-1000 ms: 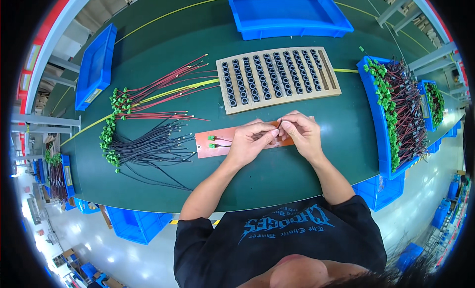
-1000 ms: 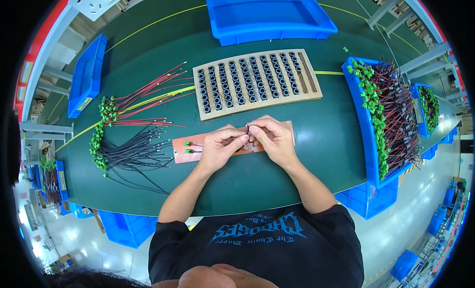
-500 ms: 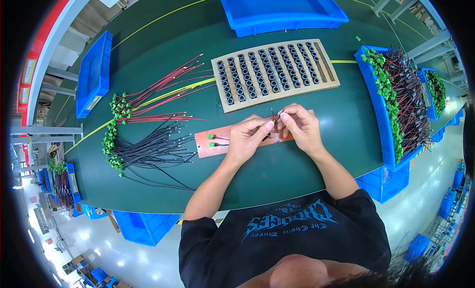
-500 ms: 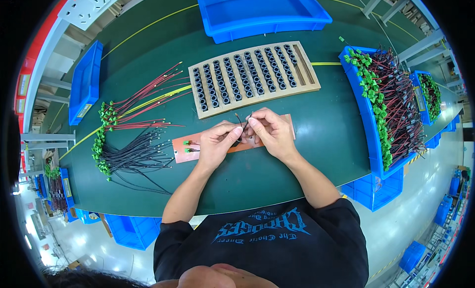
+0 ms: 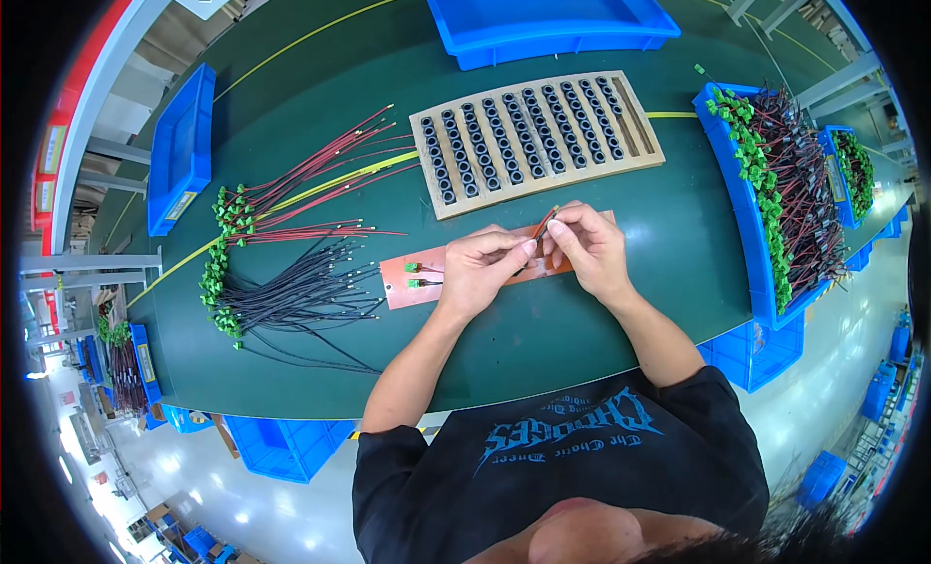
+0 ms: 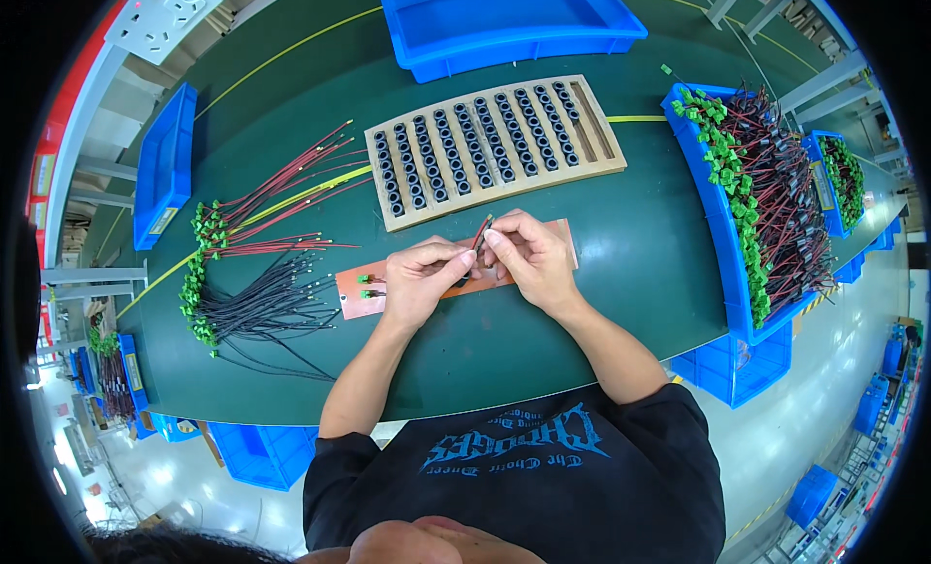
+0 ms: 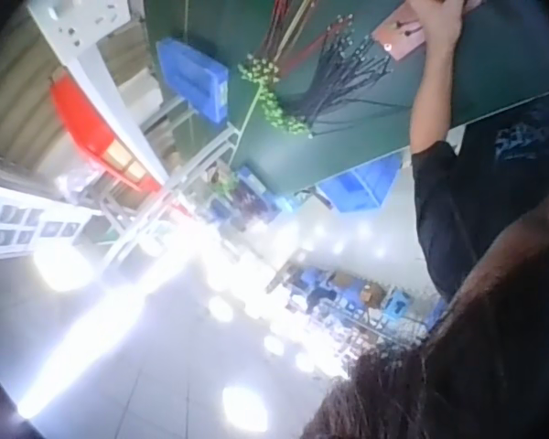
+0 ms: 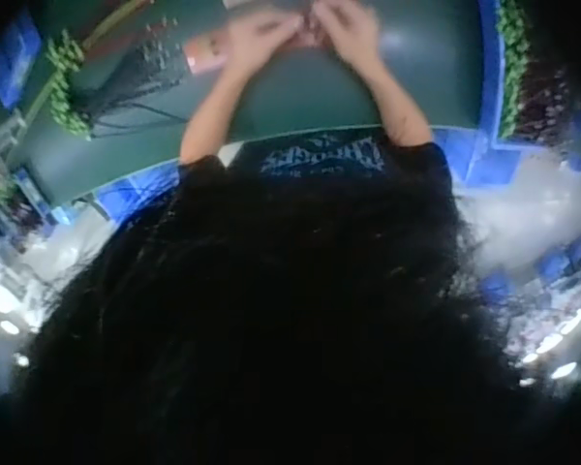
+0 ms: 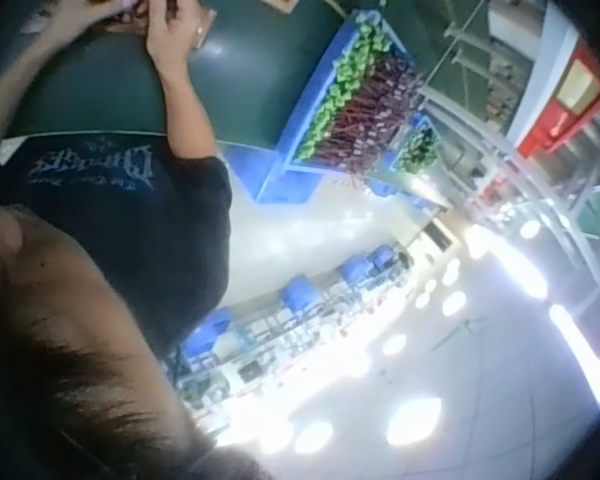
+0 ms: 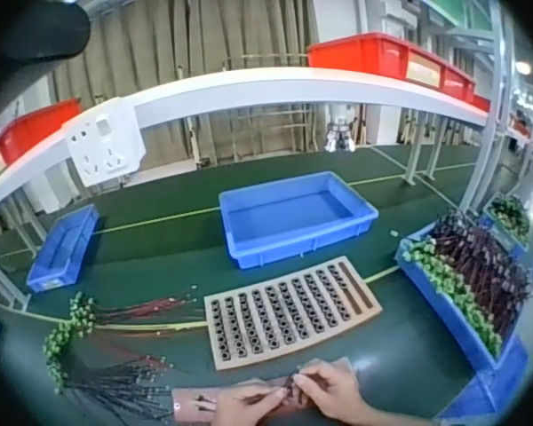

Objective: The person assembles wire harnesses by inserting green plastic connectors onto the ends of black and red wires. They use a small tool to secure the connectors and place the finished wires into a blue bin. The process is repeated for multiple wires throughout the clip.

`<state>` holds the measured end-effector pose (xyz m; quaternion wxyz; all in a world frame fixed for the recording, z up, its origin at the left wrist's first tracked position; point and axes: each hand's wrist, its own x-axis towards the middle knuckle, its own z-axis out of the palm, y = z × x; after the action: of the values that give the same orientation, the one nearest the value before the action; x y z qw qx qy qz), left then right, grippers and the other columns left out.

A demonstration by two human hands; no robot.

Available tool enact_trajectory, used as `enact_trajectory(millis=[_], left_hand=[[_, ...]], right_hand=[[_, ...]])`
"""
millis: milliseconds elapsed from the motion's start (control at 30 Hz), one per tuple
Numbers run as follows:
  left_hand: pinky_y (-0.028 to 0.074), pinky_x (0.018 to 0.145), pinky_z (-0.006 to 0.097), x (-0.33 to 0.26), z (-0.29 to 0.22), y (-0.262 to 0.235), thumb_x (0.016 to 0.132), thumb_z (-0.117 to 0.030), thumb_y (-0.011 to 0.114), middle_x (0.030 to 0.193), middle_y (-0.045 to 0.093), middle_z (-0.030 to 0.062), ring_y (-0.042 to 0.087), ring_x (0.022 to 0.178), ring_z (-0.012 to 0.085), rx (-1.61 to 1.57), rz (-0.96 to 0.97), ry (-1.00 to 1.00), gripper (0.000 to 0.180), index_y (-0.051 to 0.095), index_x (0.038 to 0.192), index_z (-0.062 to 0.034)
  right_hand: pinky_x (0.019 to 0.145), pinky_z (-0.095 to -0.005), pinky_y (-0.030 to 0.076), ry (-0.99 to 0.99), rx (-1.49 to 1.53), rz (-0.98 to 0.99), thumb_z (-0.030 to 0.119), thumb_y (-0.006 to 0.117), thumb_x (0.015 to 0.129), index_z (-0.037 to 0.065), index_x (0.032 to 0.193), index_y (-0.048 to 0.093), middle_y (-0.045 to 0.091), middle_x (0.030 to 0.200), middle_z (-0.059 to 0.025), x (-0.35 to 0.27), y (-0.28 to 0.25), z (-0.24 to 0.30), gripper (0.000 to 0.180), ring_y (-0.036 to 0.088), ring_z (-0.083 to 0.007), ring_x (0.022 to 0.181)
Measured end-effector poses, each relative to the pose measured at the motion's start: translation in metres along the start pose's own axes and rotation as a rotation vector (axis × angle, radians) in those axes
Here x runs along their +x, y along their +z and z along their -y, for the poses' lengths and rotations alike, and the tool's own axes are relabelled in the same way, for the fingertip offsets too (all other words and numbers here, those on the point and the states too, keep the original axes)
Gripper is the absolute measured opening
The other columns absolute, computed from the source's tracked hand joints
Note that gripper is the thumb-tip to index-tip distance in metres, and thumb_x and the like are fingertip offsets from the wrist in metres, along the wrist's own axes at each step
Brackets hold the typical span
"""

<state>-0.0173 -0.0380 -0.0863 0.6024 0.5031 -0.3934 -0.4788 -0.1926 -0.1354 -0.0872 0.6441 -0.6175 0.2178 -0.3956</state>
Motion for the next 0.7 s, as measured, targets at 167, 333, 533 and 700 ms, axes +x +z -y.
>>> enact_trajectory(millis=[167,333,533,700], left_hand=[[0.059,0.076,0.026,0.000,0.007,-0.004,0.097,-0.001,0.073,0.094,0.071,0.0062,0.069,0.086,0.0110,-0.074,0.045,-0.002,0.007,0.078,0.102,0.0027],[0.062,0.080,0.029,0.001,0.004,-0.003,0.099,0.001,0.070,0.096,0.069,0.0044,0.072,0.089,0.0118,-0.124,0.083,-0.032,0.003,0.071,0.097,0.0029],[0.061,0.080,0.030,-0.001,0.008,-0.005,0.100,-0.001,0.069,0.097,0.069,0.0049,0.073,0.088,0.0136,-0.092,0.108,-0.006,0.005,0.069,0.098,0.0026],[0.057,0.078,0.029,-0.001,0.001,0.000,0.103,-0.002,0.066,0.096,0.067,0.0073,0.070,0.087,0.0145,-0.071,0.143,-0.033,0.005,0.066,0.103,0.0028]], right_hand=[[0.057,-0.0212,0.053,0.032,0.011,0.004,0.008,0.060,0.108,0.000,0.112,0.063,0.069,0.090,-0.0058,-0.002,0.000,-0.002,0.009,0.065,-0.0072,0.069],[0.057,-0.0212,0.053,0.100,0.032,-0.003,0.011,0.060,0.108,0.001,0.114,0.062,0.070,0.086,-0.0048,-0.003,0.000,-0.004,0.011,0.065,-0.0074,0.070],[0.060,-0.0212,0.055,0.096,-0.081,0.054,0.012,0.062,0.108,-0.003,0.113,0.071,0.069,0.088,-0.0049,0.005,0.003,0.011,0.018,0.067,-0.0086,0.072],[0.059,-0.0212,0.055,0.118,-0.161,0.069,0.010,0.062,0.107,-0.005,0.107,0.077,0.068,0.090,-0.0058,0.006,-0.003,0.010,0.021,0.068,-0.0093,0.071]])
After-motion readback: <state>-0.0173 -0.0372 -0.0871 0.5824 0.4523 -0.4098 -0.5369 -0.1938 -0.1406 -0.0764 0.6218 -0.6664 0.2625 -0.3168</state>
